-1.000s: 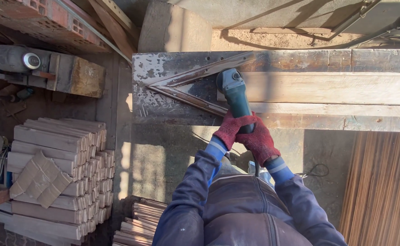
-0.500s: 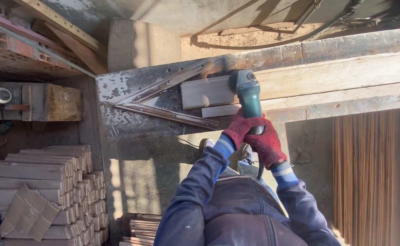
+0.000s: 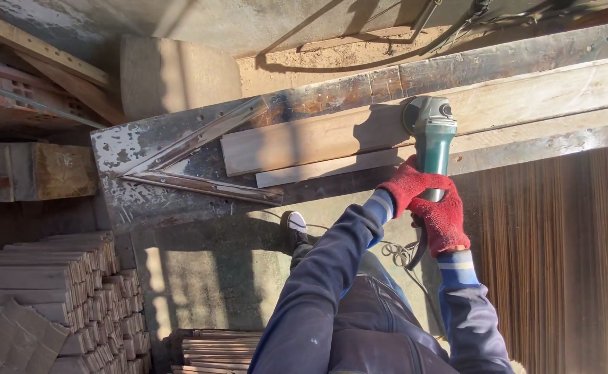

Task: The recorder is using an electric power sander to smooth the surface of a wooden board placed on a workbench.

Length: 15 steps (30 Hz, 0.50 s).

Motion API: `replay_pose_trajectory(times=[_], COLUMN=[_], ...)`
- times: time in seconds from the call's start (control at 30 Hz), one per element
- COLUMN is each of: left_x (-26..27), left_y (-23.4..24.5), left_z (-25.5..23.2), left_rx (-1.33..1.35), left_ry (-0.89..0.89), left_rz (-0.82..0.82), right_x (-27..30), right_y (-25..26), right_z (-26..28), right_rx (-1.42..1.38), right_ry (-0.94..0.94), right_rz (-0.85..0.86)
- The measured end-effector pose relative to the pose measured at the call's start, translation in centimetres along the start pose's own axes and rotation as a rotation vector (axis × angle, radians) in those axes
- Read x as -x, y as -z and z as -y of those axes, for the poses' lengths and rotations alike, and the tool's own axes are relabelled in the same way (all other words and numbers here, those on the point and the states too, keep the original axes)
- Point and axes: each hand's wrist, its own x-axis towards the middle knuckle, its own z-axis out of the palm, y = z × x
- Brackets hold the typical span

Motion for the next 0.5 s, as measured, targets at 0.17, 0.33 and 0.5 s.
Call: replay_pose_trajectory(times=[0.17,0.33,0.5], left_x=[0.4,2.7,2.3], left_y=[1.8,5.6,11.6], left_z=[-0.8,-0.8,2.2], left_rx=[0.015,0.102,0.252], left_ry=[0.004,-0.034,-0.063], left_rz=[-0.039,-0.088,-0.127], right_x=[-0.5,2.7,6.9], right_y=[-1.1,-4.6,-9.2], right_z=[-0.2,2.2,4.9], right_rx=[0.012,0.001,0.249], right_ry=[0.019,0.031,-0.004], right_rz=[0.053,0.151,0.239])
